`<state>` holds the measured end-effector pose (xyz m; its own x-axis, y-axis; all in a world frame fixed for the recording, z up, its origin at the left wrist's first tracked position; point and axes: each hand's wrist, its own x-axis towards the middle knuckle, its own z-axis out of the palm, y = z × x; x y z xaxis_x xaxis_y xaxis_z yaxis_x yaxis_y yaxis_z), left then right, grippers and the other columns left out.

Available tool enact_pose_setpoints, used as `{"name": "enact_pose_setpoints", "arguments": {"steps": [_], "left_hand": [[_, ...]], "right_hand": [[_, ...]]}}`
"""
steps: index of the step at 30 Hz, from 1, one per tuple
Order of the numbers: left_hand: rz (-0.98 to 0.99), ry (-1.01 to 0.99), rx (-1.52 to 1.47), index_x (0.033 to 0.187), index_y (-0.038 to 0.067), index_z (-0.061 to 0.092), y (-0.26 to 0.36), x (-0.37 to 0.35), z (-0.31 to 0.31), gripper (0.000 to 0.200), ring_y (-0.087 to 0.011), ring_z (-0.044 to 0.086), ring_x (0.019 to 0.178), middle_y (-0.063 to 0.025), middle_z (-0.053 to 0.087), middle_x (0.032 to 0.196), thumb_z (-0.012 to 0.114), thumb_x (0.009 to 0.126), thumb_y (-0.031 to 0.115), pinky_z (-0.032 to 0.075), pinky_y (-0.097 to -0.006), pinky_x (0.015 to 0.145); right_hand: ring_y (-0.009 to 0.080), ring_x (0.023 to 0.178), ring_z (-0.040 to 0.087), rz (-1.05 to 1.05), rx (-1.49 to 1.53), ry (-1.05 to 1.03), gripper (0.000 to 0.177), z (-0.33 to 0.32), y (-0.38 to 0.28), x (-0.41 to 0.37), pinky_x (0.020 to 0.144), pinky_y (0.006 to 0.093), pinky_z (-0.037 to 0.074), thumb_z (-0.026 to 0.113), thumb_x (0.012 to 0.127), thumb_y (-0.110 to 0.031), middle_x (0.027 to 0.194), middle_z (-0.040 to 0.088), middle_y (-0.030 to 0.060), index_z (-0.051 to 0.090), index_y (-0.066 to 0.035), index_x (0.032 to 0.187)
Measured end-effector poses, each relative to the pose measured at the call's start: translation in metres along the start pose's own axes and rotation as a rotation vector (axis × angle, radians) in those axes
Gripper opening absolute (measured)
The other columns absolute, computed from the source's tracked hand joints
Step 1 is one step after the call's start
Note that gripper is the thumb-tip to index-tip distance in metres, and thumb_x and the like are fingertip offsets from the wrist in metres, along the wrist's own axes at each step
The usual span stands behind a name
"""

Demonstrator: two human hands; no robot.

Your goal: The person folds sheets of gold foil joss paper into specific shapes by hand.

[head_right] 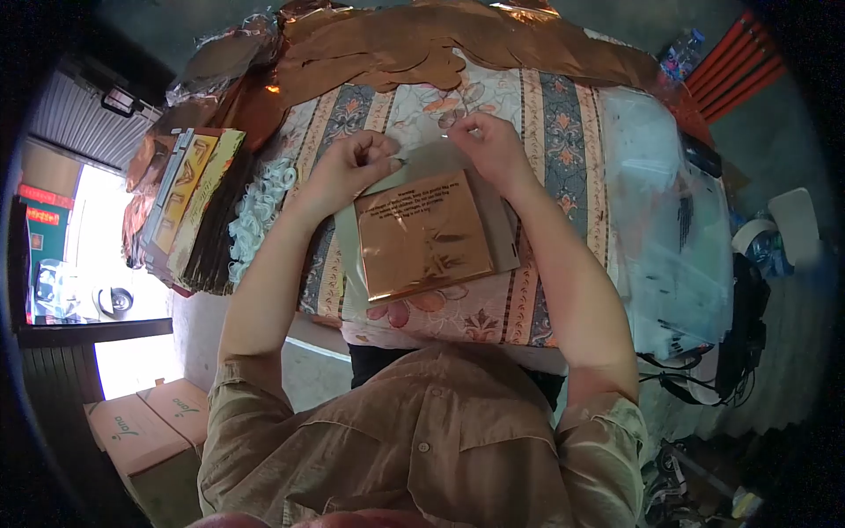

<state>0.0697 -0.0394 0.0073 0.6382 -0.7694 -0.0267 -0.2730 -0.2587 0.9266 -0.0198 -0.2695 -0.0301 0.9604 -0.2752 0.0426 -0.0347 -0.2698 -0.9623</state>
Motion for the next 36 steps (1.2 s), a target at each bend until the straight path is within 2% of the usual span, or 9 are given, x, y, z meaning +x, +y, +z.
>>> {"name": "enact_pose_setpoints", "arguments": {"steps": [4, 9, 12, 14, 17, 21, 28, 32, 36], "left_hand": [[0.014, 0.090, 0.031, 0.094, -0.003, 0.064, -0.009, 0.004, 0.000, 0.025, -0.0092, 0.057, 0.068, -0.0039, 0.064, 0.074, 0.062, 0.094, 0.023, 0.047, -0.0285, 0.064], [0.039, 0.203, 0.329, 0.095, 0.002, 0.066, -0.008, 0.001, 0.010, 0.028, -0.0313, 0.066, 0.071, -0.0189, 0.066, 0.080, 0.059, 0.094, 0.028, 0.051, -0.0387, 0.066], [0.097, 0.271, 0.568, 0.091, 0.003, 0.065, -0.003, -0.001, 0.016, 0.026, -0.0383, 0.064, 0.078, -0.0205, 0.066, 0.082, 0.060, 0.092, 0.028, 0.050, -0.0439, 0.069], [0.115, 0.279, 0.577, 0.092, 0.002, 0.065, -0.003, -0.002, 0.016, 0.024, -0.0386, 0.063, 0.078, -0.0190, 0.066, 0.084, 0.061, 0.092, 0.026, 0.050, -0.0429, 0.070], [0.213, 0.313, 0.610, 0.091, 0.003, 0.065, -0.008, -0.001, 0.016, 0.021, -0.0371, 0.062, 0.080, -0.0161, 0.064, 0.085, 0.063, 0.090, 0.024, 0.050, -0.0425, 0.072], [0.428, 0.399, 0.710, 0.089, 0.005, 0.066, -0.020, 0.005, 0.013, 0.015, -0.0336, 0.061, 0.084, -0.0126, 0.062, 0.086, 0.067, 0.084, 0.020, 0.049, -0.0420, 0.075], [0.472, 0.421, 0.533, 0.092, 0.005, 0.065, 0.009, -0.010, 0.001, 0.011, -0.0330, 0.060, 0.084, -0.0132, 0.062, 0.088, 0.063, 0.084, 0.013, 0.049, -0.0404, 0.076], [0.679, 0.243, 0.597, 0.094, 0.006, 0.065, 0.038, -0.066, 0.018, 0.014, -0.0308, 0.060, 0.086, -0.0121, 0.063, 0.091, 0.064, 0.080, 0.008, 0.050, -0.0387, 0.074], [0.703, 0.065, 0.724, 0.093, 0.006, 0.066, 0.030, -0.131, 0.055, 0.023, -0.0251, 0.060, 0.091, -0.0078, 0.063, 0.100, 0.069, 0.070, 0.010, 0.049, -0.0374, 0.078]], "right_hand": [[0.0067, 0.084, 0.057, -0.095, -0.007, 0.086, 0.015, 0.004, 0.002, -0.008, 0.077, 0.0218, 0.046, 0.062, 0.093, -0.014, 0.091, 0.066, 0.0010, 0.064, 0.001, 0.096], [0.0066, 0.076, 0.057, -0.132, 0.101, 0.129, 0.013, 0.008, 0.000, -0.013, 0.072, 0.0224, 0.047, 0.059, 0.094, -0.011, 0.084, 0.066, 0.0013, 0.059, -0.002, 0.103], [0.0154, 0.070, 0.064, -0.209, -0.354, 0.322, 0.014, 0.012, -0.002, -0.014, 0.066, 0.0291, 0.050, 0.055, 0.095, -0.014, 0.084, 0.067, 0.0066, 0.055, -0.006, 0.106], [0.0284, 0.074, 0.067, -0.237, -0.617, 0.364, 0.015, 0.012, -0.001, -0.013, 0.063, 0.0372, 0.052, 0.052, 0.095, -0.018, 0.088, 0.067, 0.0121, 0.055, -0.009, 0.107], [0.0344, 0.082, 0.066, -0.162, -0.704, 0.275, 0.019, 0.009, -0.010, -0.015, 0.067, 0.0421, 0.052, 0.052, 0.095, -0.020, 0.090, 0.068, 0.0131, 0.054, -0.009, 0.109], [0.0329, 0.083, 0.066, -0.246, -0.707, 0.302, 0.020, 0.008, -0.010, -0.016, 0.070, 0.0422, 0.052, 0.054, 0.093, -0.020, 0.094, 0.067, 0.0131, 0.055, -0.009, 0.110], [0.0327, 0.086, 0.063, -0.405, -0.822, 0.153, 0.021, -0.015, -0.058, -0.061, 0.072, 0.0407, 0.050, 0.061, 0.087, -0.017, 0.099, 0.060, 0.0134, 0.059, -0.005, 0.104], [0.0315, 0.080, 0.061, -0.646, -0.692, 0.011, 0.019, -0.010, -0.072, -0.114, 0.070, 0.0408, 0.050, 0.069, 0.080, -0.013, 0.090, 0.059, 0.0115, 0.060, -0.004, 0.095], [0.0301, 0.077, 0.060, -0.632, -0.695, -0.149, 0.020, 0.000, -0.069, -0.145, 0.066, 0.0400, 0.048, 0.073, 0.077, -0.015, 0.085, 0.058, 0.0097, 0.060, -0.006, 0.089]]}}
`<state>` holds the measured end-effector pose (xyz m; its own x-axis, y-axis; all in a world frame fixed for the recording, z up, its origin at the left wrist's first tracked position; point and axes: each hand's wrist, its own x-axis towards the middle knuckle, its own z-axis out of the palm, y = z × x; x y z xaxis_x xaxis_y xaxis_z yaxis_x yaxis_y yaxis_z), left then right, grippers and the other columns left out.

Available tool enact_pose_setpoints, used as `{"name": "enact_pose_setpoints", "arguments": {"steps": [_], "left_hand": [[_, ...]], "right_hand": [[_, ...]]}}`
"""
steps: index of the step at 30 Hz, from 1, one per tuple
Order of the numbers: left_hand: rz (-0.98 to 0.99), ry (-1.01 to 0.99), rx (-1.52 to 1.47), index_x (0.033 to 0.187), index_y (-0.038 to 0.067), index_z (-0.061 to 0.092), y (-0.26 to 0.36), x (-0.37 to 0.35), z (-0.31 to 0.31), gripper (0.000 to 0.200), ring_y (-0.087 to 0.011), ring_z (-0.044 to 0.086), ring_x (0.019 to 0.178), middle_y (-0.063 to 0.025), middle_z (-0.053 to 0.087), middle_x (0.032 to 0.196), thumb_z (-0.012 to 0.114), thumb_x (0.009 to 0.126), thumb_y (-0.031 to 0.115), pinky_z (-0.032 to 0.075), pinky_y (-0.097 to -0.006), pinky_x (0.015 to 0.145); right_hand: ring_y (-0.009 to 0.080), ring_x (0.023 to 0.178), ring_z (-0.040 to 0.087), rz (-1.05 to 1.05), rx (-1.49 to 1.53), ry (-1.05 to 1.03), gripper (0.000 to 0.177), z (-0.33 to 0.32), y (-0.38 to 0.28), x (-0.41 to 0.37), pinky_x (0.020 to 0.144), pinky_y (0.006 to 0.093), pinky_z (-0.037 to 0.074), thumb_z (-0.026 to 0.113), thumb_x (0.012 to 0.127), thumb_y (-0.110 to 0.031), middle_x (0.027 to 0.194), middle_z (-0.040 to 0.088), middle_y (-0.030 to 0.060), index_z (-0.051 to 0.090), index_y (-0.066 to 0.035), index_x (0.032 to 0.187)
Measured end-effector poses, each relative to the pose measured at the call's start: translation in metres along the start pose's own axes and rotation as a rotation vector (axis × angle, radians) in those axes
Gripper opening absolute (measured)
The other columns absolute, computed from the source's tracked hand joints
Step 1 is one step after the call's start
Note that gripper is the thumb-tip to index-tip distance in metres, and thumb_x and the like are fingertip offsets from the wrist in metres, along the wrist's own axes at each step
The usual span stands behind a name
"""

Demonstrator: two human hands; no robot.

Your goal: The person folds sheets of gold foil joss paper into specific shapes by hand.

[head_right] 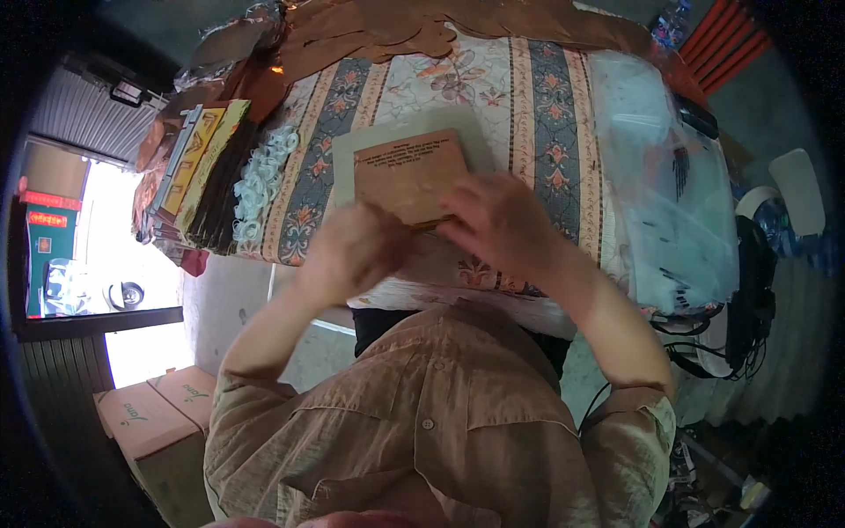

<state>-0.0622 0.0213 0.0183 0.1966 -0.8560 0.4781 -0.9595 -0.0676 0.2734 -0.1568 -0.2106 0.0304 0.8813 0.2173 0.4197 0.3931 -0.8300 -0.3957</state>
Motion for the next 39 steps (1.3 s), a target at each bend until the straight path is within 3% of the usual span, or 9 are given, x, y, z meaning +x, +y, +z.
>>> {"name": "enact_pose_setpoints", "arguments": {"steps": [6, 14, 21, 26, 30, 33, 36, 39], "left_hand": [[-0.037, 0.114, 0.076, 0.099, 0.006, 0.069, 0.031, -0.024, 0.027, 0.031, -0.0269, 0.059, 0.103, -0.0094, 0.065, 0.115, 0.071, 0.068, 0.010, 0.047, -0.0393, 0.084], [-0.078, 0.205, 0.052, 0.098, 0.005, 0.069, 0.030, -0.034, 0.044, 0.032, -0.0275, 0.059, 0.105, -0.0089, 0.065, 0.111, 0.072, 0.066, 0.010, 0.046, -0.0403, 0.086], [-0.062, 0.177, 0.039, 0.101, 0.006, 0.069, 0.025, -0.036, 0.043, 0.037, -0.0240, 0.058, 0.107, -0.0074, 0.065, 0.116, 0.070, 0.065, 0.013, 0.046, -0.0389, 0.090], [-0.080, 0.157, 0.035, 0.103, 0.005, 0.069, 0.033, -0.030, 0.034, 0.038, -0.0243, 0.058, 0.106, -0.0075, 0.065, 0.116, 0.069, 0.066, 0.013, 0.045, -0.0387, 0.090], [-0.134, 0.020, 0.048, 0.103, 0.005, 0.068, 0.042, -0.014, 0.013, 0.034, -0.0259, 0.060, 0.101, -0.0092, 0.064, 0.113, 0.070, 0.070, 0.013, 0.048, -0.0380, 0.085], [-0.092, -0.010, -0.015, 0.102, 0.005, 0.067, 0.023, 0.005, 0.002, 0.031, -0.0269, 0.061, 0.098, -0.0106, 0.064, 0.110, 0.072, 0.072, 0.015, 0.049, -0.0376, 0.081], [-0.089, 0.028, -0.036, 0.102, 0.005, 0.066, 0.012, 0.043, 0.003, 0.031, -0.0278, 0.060, 0.097, -0.0100, 0.063, 0.109, 0.074, 0.074, 0.016, 0.049, -0.0383, 0.080], [-0.028, -0.096, -0.079, 0.104, 0.007, 0.065, -0.007, 0.058, 0.024, 0.032, -0.0283, 0.058, 0.100, -0.0086, 0.062, 0.110, 0.073, 0.075, 0.017, 0.048, -0.0394, 0.083]], "right_hand": [[0.0258, 0.072, 0.061, -0.130, -0.179, -0.011, 0.018, 0.025, -0.020, 0.003, 0.064, 0.0370, 0.048, 0.070, 0.075, -0.018, 0.078, 0.058, 0.0063, 0.057, -0.009, 0.084], [0.0232, 0.070, 0.062, -0.057, -0.369, -0.118, 0.009, 0.034, -0.040, 0.008, 0.065, 0.0356, 0.049, 0.059, 0.076, -0.009, 0.076, 0.057, 0.0071, 0.052, -0.009, 0.082], [0.0233, 0.071, 0.061, -0.055, -0.389, -0.090, 0.009, 0.043, -0.036, 0.009, 0.069, 0.0362, 0.048, 0.059, 0.075, -0.010, 0.075, 0.055, 0.0073, 0.051, -0.008, 0.080], [0.0213, 0.077, 0.059, -0.095, -0.391, -0.032, 0.011, 0.036, -0.035, -0.003, 0.070, 0.0359, 0.048, 0.059, 0.078, -0.012, 0.079, 0.056, 0.0056, 0.057, -0.007, 0.087], [0.0221, 0.079, 0.059, -0.077, -0.379, -0.058, 0.016, 0.012, -0.031, -0.025, 0.069, 0.0356, 0.048, 0.060, 0.078, -0.014, 0.083, 0.057, 0.0058, 0.060, -0.006, 0.092], [0.0258, 0.078, 0.060, 0.003, -0.332, -0.012, 0.018, -0.021, -0.009, -0.040, 0.066, 0.0381, 0.048, 0.063, 0.079, -0.014, 0.083, 0.059, 0.0075, 0.062, -0.006, 0.095], [0.0330, 0.077, 0.062, 0.294, -0.475, 0.023, 0.015, -0.067, 0.028, -0.046, 0.066, 0.0436, 0.049, 0.064, 0.082, -0.012, 0.083, 0.060, 0.0120, 0.063, -0.005, 0.095], [0.0350, 0.083, 0.063, 0.469, -0.604, 0.091, 0.014, -0.113, 0.082, -0.056, 0.071, 0.0452, 0.050, 0.064, 0.083, -0.010, 0.089, 0.063, 0.0148, 0.065, -0.005, 0.096]]}}
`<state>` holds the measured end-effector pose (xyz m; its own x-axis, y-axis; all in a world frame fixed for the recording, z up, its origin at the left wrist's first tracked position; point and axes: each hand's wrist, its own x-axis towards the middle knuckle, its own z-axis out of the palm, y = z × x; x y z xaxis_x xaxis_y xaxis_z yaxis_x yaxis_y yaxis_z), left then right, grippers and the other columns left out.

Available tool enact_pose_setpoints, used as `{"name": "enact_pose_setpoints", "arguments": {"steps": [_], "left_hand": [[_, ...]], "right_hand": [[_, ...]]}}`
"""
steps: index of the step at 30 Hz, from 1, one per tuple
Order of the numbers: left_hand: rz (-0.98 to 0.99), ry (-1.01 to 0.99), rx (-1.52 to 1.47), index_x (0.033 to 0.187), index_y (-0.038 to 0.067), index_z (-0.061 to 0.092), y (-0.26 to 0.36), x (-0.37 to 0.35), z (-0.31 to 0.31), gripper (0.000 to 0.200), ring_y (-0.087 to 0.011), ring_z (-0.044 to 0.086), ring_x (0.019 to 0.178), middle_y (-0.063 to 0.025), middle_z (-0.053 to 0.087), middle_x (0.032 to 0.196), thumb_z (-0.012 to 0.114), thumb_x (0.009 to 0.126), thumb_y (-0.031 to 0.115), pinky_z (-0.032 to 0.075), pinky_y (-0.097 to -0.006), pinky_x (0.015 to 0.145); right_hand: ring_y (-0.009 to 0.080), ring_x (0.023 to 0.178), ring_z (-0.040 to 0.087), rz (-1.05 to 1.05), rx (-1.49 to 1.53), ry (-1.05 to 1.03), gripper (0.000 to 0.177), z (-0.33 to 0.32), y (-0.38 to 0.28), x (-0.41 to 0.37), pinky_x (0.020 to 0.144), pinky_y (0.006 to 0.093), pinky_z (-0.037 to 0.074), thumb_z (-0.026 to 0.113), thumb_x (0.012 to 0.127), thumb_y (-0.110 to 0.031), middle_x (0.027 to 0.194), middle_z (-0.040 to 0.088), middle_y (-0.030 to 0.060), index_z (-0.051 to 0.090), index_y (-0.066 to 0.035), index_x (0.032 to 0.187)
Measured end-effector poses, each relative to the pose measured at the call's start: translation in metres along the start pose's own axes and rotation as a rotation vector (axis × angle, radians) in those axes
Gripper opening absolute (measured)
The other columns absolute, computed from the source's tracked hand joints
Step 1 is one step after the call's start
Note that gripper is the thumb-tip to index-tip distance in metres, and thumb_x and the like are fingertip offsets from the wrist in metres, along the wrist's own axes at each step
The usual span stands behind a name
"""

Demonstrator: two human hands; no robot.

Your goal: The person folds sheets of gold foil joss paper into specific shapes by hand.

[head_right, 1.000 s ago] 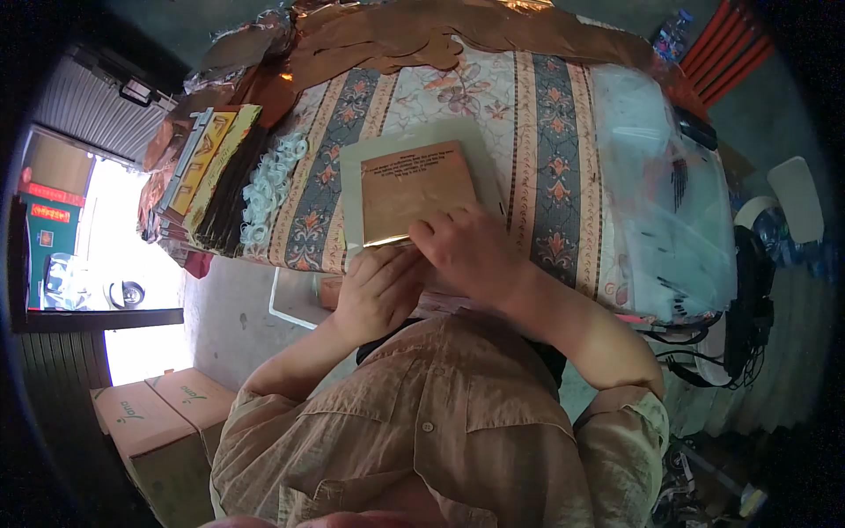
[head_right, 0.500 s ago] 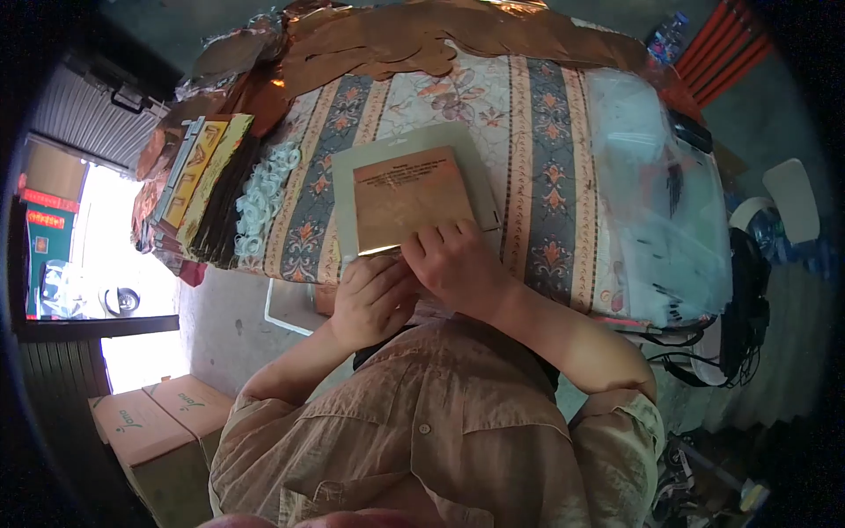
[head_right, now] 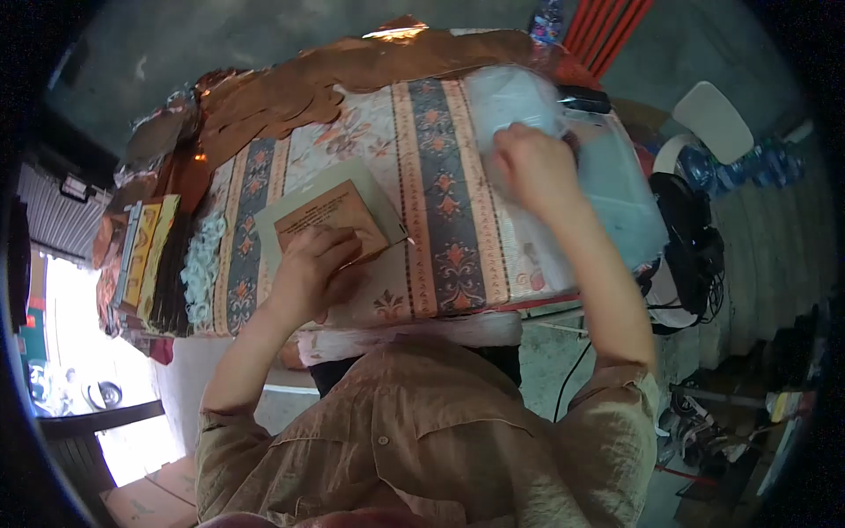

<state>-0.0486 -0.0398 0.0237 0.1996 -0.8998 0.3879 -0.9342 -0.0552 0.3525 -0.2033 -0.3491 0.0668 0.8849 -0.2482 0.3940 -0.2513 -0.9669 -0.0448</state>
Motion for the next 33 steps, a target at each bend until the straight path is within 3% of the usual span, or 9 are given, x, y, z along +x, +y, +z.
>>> {"name": "enact_pose_setpoints", "arguments": {"steps": [2, 6, 12, 14, 21, 24, 26, 30, 33], "left_hand": [[0.037, -0.008, -0.016, 0.104, 0.009, 0.065, -0.001, 0.011, 0.011, 0.031, -0.0283, 0.056, 0.102, -0.0080, 0.061, 0.110, 0.072, 0.075, 0.018, 0.046, -0.0402, 0.085], [0.062, -0.005, -0.005, 0.100, 0.005, 0.066, -0.004, 0.038, 0.020, 0.029, -0.0314, 0.060, 0.096, -0.0102, 0.064, 0.106, 0.075, 0.074, 0.015, 0.050, -0.0408, 0.080], [0.022, 0.015, -0.016, 0.095, 0.006, 0.066, -0.013, 0.041, 0.029, 0.029, -0.0305, 0.062, 0.091, -0.0090, 0.065, 0.097, 0.077, 0.070, 0.014, 0.051, -0.0403, 0.079], [0.096, 0.099, -0.048, 0.091, 0.005, 0.066, -0.013, 0.039, 0.030, 0.026, -0.0290, 0.063, 0.087, -0.0091, 0.066, 0.093, 0.077, 0.068, 0.011, 0.053, -0.0386, 0.074], [0.114, 0.133, -0.037, 0.088, 0.005, 0.066, -0.014, 0.038, 0.034, 0.024, -0.0277, 0.064, 0.082, -0.0084, 0.066, 0.087, 0.077, 0.068, 0.010, 0.053, -0.0365, 0.069], [0.096, 0.123, -0.047, 0.090, 0.005, 0.066, -0.015, 0.036, 0.036, 0.022, -0.0283, 0.064, 0.081, -0.0086, 0.066, 0.086, 0.076, 0.070, 0.010, 0.053, -0.0371, 0.068], [0.079, 0.157, 0.029, 0.083, 0.009, 0.062, -0.014, 0.035, 0.039, 0.012, -0.0269, 0.062, 0.078, -0.0067, 0.063, 0.080, 0.069, 0.076, 0.016, 0.052, -0.0372, 0.067], [0.073, 0.157, 0.032, 0.084, 0.009, 0.061, -0.016, 0.033, 0.041, 0.011, -0.0265, 0.062, 0.077, -0.0067, 0.063, 0.079, 0.068, 0.079, 0.016, 0.052, -0.0377, 0.064], [0.057, 0.149, 0.051, 0.084, 0.009, 0.060, -0.017, 0.032, 0.042, 0.011, -0.0264, 0.062, 0.076, -0.0071, 0.063, 0.078, 0.067, 0.080, 0.016, 0.052, -0.0381, 0.063]], "right_hand": [[0.0346, 0.088, 0.064, 0.136, -0.020, -0.037, 0.016, 0.000, 0.031, 0.016, 0.074, 0.0454, 0.051, 0.064, 0.083, -0.011, 0.094, 0.064, 0.0150, 0.067, -0.006, 0.097], [0.0333, 0.090, 0.065, 0.146, -0.159, -0.139, 0.016, 0.024, 0.055, 0.042, 0.076, 0.0444, 0.052, 0.064, 0.083, -0.013, 0.095, 0.063, 0.0144, 0.068, -0.008, 0.097], [0.0305, 0.088, 0.067, 0.073, -0.496, -0.313, 0.017, 0.053, 0.062, 0.062, 0.073, 0.0421, 0.055, 0.065, 0.075, -0.008, 0.098, 0.063, 0.0119, 0.070, -0.008, 0.091], [0.0288, 0.082, 0.070, -0.086, -0.574, -0.263, 0.014, 0.049, 0.061, 0.060, 0.068, 0.0408, 0.056, 0.062, 0.075, -0.006, 0.098, 0.065, 0.0113, 0.070, -0.006, 0.086], [0.0317, 0.081, 0.068, -0.072, -0.509, -0.351, 0.015, 0.051, 0.066, 0.067, 0.071, 0.0422, 0.056, 0.060, 0.074, -0.002, 0.099, 0.062, 0.0134, 0.068, -0.004, 0.087], [0.0315, 0.082, 0.068, -0.047, -0.490, -0.332, 0.016, 0.054, 0.070, 0.069, 0.071, 0.0426, 0.056, 0.060, 0.074, -0.001, 0.099, 0.062, 0.0135, 0.067, -0.003, 0.088], [0.0319, 0.080, 0.068, -0.072, -0.506, -0.315, 0.015, 0.054, 0.072, 0.071, 0.069, 0.0429, 0.055, 0.059, 0.075, -0.001, 0.100, 0.062, 0.0152, 0.066, -0.003, 0.088], [0.0337, 0.078, 0.068, -0.062, -0.612, -0.306, 0.014, 0.019, 0.045, 0.060, 0.067, 0.0437, 0.055, 0.058, 0.076, -0.001, 0.095, 0.064, 0.0159, 0.065, -0.003, 0.087], [0.0348, 0.076, 0.067, -0.004, -0.472, -0.312, 0.010, -0.013, 0.008, 0.037, 0.064, 0.0455, 0.053, 0.060, 0.076, -0.004, 0.086, 0.066, 0.0168, 0.064, -0.003, 0.085]]}}
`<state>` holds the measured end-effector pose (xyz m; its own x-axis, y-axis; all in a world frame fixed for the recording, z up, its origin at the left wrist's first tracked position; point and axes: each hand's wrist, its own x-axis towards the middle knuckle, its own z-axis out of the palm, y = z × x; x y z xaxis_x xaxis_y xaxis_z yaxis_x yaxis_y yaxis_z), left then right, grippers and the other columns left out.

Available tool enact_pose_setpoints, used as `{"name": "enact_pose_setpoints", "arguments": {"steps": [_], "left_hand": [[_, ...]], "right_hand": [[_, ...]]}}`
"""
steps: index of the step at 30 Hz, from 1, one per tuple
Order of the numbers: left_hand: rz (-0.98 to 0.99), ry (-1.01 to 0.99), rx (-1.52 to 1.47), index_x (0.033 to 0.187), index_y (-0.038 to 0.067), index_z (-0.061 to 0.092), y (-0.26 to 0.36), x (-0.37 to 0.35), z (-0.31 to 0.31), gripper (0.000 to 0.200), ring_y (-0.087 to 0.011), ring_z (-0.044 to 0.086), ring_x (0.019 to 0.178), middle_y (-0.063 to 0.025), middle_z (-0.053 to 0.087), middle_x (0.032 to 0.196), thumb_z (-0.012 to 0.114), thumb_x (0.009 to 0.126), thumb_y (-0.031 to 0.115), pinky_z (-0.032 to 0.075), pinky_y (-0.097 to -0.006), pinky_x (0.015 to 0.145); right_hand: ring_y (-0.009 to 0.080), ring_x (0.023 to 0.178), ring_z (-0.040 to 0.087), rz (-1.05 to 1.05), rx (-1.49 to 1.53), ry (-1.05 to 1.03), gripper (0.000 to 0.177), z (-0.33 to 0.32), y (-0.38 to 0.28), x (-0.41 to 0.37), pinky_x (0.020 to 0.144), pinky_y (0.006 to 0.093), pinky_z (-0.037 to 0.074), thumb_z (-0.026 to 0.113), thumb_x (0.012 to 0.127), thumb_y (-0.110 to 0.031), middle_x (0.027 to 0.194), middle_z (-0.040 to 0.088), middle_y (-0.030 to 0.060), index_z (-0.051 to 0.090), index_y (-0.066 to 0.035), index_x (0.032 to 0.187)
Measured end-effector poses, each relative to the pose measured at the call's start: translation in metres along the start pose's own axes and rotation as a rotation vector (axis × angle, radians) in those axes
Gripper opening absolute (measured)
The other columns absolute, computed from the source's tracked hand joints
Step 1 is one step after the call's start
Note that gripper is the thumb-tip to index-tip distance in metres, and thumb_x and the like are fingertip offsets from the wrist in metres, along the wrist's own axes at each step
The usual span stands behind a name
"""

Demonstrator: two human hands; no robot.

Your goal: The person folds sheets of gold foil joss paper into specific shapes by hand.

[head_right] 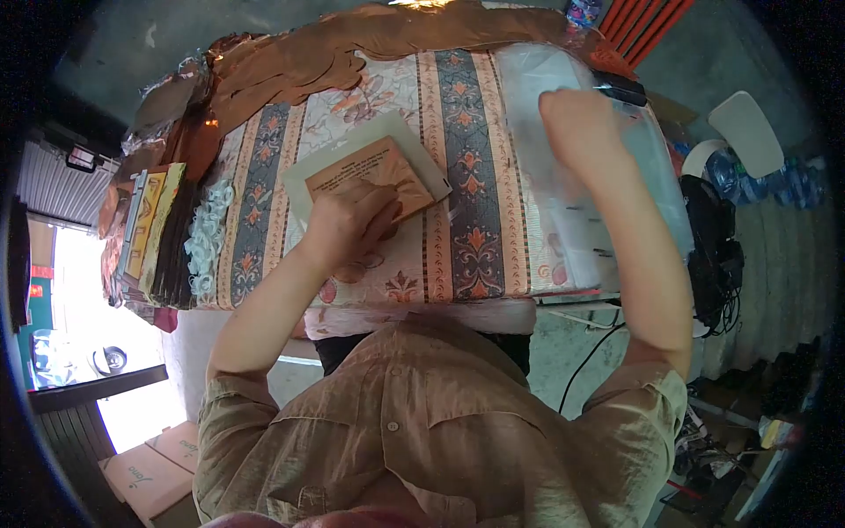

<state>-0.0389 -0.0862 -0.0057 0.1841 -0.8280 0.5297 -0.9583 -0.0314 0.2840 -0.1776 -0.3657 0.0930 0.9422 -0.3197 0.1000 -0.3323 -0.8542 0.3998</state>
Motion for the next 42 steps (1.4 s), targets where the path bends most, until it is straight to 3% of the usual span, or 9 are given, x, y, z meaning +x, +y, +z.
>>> {"name": "enact_pose_setpoints", "arguments": {"steps": [3, 5, 14, 18, 21, 23, 26, 36, 42], "left_hand": [[0.006, 0.024, -0.005, 0.083, 0.010, 0.059, 0.000, 0.001, 0.001, 0.012, -0.0264, 0.063, 0.075, -0.0072, 0.062, 0.076, 0.067, 0.079, 0.017, 0.052, -0.0385, 0.061], [-0.002, 0.024, 0.003, 0.082, 0.010, 0.059, 0.001, 0.001, 0.001, 0.012, -0.0265, 0.063, 0.074, -0.0071, 0.062, 0.073, 0.067, 0.079, 0.017, 0.052, -0.0386, 0.061], [-0.022, -0.023, -0.012, 0.079, 0.009, 0.059, 0.002, 0.001, -0.002, 0.013, -0.0281, 0.063, 0.069, -0.0081, 0.062, 0.073, 0.067, 0.081, 0.019, 0.052, -0.0403, 0.059], [-0.026, -0.017, -0.005, 0.078, 0.009, 0.059, 0.002, 0.000, -0.002, 0.015, -0.0293, 0.063, 0.068, -0.0090, 0.063, 0.074, 0.066, 0.081, 0.021, 0.052, -0.0408, 0.059], [-0.044, -0.038, -0.036, 0.090, 0.008, 0.065, 0.002, 0.001, -0.003, 0.017, -0.0293, 0.063, 0.073, -0.0090, 0.063, 0.076, 0.071, 0.077, 0.016, 0.052, -0.0409, 0.062], [-0.022, -0.035, -0.062, 0.086, 0.008, 0.064, 0.002, 0.002, -0.004, 0.015, -0.0291, 0.063, 0.075, -0.0087, 0.064, 0.078, 0.071, 0.076, 0.016, 0.052, -0.0409, 0.063], [-0.005, -0.046, -0.079, 0.083, 0.008, 0.064, 0.004, 0.003, -0.007, 0.013, -0.0292, 0.064, 0.076, -0.0085, 0.065, 0.079, 0.071, 0.075, 0.016, 0.053, -0.0404, 0.063], [-0.017, -0.047, -0.047, 0.078, 0.008, 0.062, 0.004, 0.003, -0.007, 0.011, -0.0283, 0.063, 0.079, -0.0078, 0.064, 0.082, 0.069, 0.076, 0.016, 0.053, -0.0397, 0.065], [0.004, -0.067, -0.065, 0.078, 0.008, 0.061, 0.002, 0.002, -0.006, 0.012, -0.0282, 0.062, 0.079, -0.0075, 0.063, 0.081, 0.066, 0.079, 0.018, 0.052, -0.0401, 0.068]], "right_hand": [[0.0343, 0.074, 0.066, -0.238, 0.555, -0.089, 0.011, -0.022, -0.029, -0.033, 0.062, 0.0464, 0.051, 0.064, 0.078, -0.011, 0.084, 0.066, 0.0156, 0.061, -0.003, 0.086], [0.0348, 0.072, 0.064, -0.379, 0.641, 0.031, 0.013, -0.007, -0.058, -0.048, 0.062, 0.0455, 0.051, 0.065, 0.080, -0.014, 0.082, 0.065, 0.0130, 0.059, -0.005, 0.087], [0.0256, 0.065, 0.065, -0.292, 0.430, 0.208, 0.015, 0.023, -0.115, -0.050, 0.054, 0.0407, 0.051, 0.066, 0.082, -0.016, 0.072, 0.061, 0.0092, 0.055, -0.008, 0.087], [0.0276, 0.067, 0.065, -0.269, 0.475, 0.240, 0.018, 0.030, -0.122, -0.045, 0.056, 0.0407, 0.050, 0.066, 0.083, -0.016, 0.076, 0.061, 0.0097, 0.054, -0.007, 0.092], [0.0304, 0.070, 0.064, -0.157, 0.699, 0.237, 0.019, 0.010, -0.110, -0.054, 0.059, 0.0418, 0.050, 0.066, 0.083, -0.019, 0.079, 0.062, 0.0100, 0.054, -0.006, 0.092], [0.0327, 0.073, 0.063, -0.141, 0.769, 0.007, 0.020, 0.002, -0.095, -0.062, 0.063, 0.0432, 0.050, 0.067, 0.083, -0.020, 0.083, 0.062, 0.0105, 0.055, -0.005, 0.089], [0.0326, 0.073, 0.063, -0.195, 0.688, -0.053, 0.018, 0.009, -0.090, -0.071, 0.063, 0.0440, 0.050, 0.067, 0.082, -0.020, 0.083, 0.062, 0.0112, 0.056, -0.005, 0.084], [0.0325, 0.074, 0.062, -0.211, 0.609, 0.172, 0.015, 0.020, -0.115, -0.054, 0.065, 0.0426, 0.050, 0.068, 0.081, -0.017, 0.081, 0.060, 0.0110, 0.059, -0.006, 0.081], [0.0331, 0.075, 0.062, -0.265, 0.818, 0.155, 0.011, 0.021, -0.106, -0.057, 0.066, 0.0429, 0.050, 0.068, 0.079, -0.012, 0.081, 0.060, 0.0102, 0.062, -0.006, 0.087]]}}
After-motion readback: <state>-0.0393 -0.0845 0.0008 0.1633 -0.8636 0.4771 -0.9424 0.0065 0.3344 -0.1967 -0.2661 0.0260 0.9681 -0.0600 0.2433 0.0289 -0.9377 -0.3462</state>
